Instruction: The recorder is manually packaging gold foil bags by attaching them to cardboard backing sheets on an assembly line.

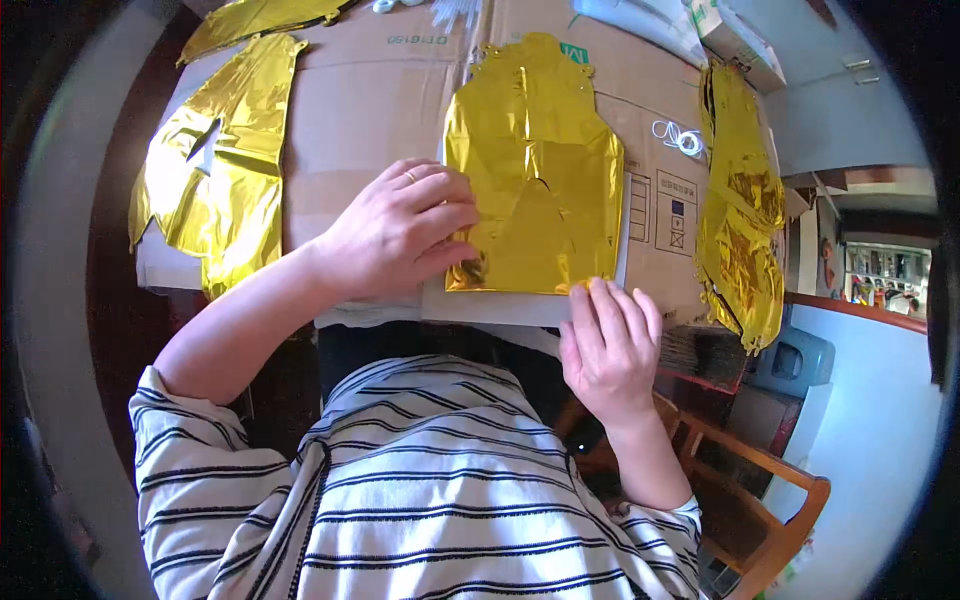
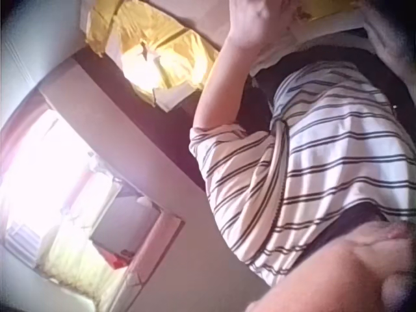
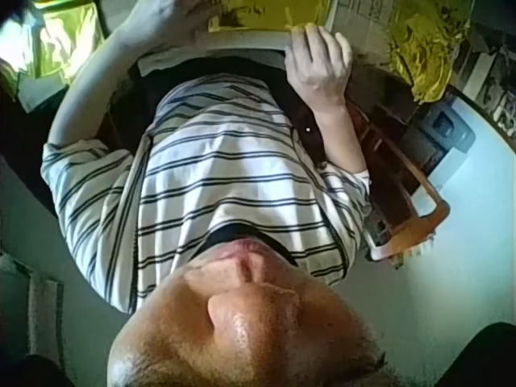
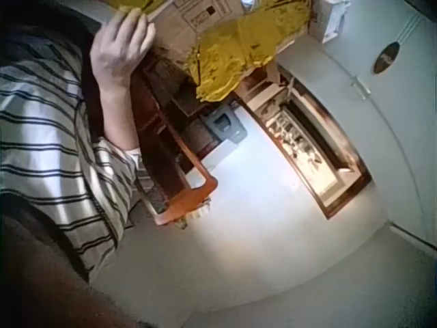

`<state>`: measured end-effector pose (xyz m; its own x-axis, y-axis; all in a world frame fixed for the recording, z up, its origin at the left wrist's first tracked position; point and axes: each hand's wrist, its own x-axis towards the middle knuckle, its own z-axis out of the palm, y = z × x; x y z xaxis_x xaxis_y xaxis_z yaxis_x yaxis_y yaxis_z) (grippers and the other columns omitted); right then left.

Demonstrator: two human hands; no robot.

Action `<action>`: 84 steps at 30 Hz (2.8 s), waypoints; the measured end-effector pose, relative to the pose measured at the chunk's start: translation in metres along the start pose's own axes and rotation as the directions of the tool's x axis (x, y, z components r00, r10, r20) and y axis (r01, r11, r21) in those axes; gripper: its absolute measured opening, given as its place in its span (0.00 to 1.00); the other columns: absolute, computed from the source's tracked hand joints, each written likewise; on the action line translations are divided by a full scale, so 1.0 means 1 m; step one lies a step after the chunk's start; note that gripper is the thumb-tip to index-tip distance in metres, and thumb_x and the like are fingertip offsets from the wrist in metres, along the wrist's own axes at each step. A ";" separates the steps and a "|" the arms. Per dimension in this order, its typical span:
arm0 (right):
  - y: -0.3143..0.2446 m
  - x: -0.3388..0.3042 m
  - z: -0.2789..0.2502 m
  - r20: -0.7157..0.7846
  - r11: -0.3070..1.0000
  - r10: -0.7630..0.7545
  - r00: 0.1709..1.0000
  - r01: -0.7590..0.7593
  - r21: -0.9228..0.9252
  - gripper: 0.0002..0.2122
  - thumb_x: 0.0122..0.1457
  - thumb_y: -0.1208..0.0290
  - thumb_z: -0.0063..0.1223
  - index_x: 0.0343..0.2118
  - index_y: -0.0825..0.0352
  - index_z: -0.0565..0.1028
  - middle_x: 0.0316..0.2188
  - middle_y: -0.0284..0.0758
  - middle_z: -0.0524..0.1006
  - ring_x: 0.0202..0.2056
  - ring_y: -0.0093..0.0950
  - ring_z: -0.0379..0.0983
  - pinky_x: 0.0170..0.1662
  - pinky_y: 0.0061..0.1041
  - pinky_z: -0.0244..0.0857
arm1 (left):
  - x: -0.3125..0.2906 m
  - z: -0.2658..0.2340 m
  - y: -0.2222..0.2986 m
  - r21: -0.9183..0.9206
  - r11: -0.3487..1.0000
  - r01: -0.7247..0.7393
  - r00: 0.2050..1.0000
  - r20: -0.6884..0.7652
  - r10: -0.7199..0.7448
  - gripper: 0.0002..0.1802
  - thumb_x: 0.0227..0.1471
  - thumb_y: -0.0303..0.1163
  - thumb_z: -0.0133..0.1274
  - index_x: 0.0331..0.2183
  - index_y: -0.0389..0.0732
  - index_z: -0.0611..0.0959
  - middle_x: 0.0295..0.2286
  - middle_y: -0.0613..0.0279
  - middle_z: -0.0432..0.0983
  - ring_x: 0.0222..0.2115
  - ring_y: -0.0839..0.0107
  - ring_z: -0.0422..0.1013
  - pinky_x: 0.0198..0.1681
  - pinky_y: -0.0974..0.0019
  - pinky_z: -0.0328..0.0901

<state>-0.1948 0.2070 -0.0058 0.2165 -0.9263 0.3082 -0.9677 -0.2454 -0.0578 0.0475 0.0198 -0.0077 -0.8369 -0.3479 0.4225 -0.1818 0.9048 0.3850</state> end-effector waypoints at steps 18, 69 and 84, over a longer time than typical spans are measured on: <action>0.015 0.023 0.005 -0.089 0.940 0.144 0.986 -0.108 0.322 0.14 0.59 0.69 0.58 0.46 0.69 0.78 0.43 0.42 0.78 0.44 0.40 0.75 0.49 0.36 0.69 | -0.002 -0.003 -0.008 0.043 0.989 0.138 0.989 0.045 -0.140 0.31 0.42 0.39 0.68 0.49 0.42 0.79 0.47 0.54 0.71 0.55 0.53 0.66 0.63 0.41 0.55; 0.000 -0.058 0.014 0.671 -0.453 0.428 0.605 -0.498 0.739 0.04 0.63 0.74 0.54 0.35 0.68 0.78 0.33 0.27 0.79 0.35 0.15 0.72 0.43 0.17 0.64 | -0.090 0.033 0.088 -0.780 -0.517 0.353 0.438 0.626 -0.645 0.14 0.60 0.32 0.56 0.43 0.32 0.79 0.36 0.59 0.81 0.36 0.73 0.78 0.42 0.67 0.73; -0.008 -0.055 0.022 0.542 -0.323 0.437 0.718 -0.437 0.839 0.04 0.63 0.75 0.55 0.37 0.68 0.77 0.33 0.25 0.78 0.32 0.11 0.70 0.39 0.14 0.64 | -0.093 0.026 0.097 -0.854 -0.207 0.478 0.490 0.455 -0.744 0.09 0.60 0.32 0.56 0.39 0.36 0.81 0.33 0.65 0.81 0.32 0.81 0.75 0.40 0.74 0.69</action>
<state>-0.1967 0.2537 -0.0428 -0.1974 -0.9271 -0.3186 0.3262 0.2443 -0.9132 0.0941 0.1465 -0.0312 -0.5093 -0.7318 -0.4528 0.0786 -0.5635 0.8224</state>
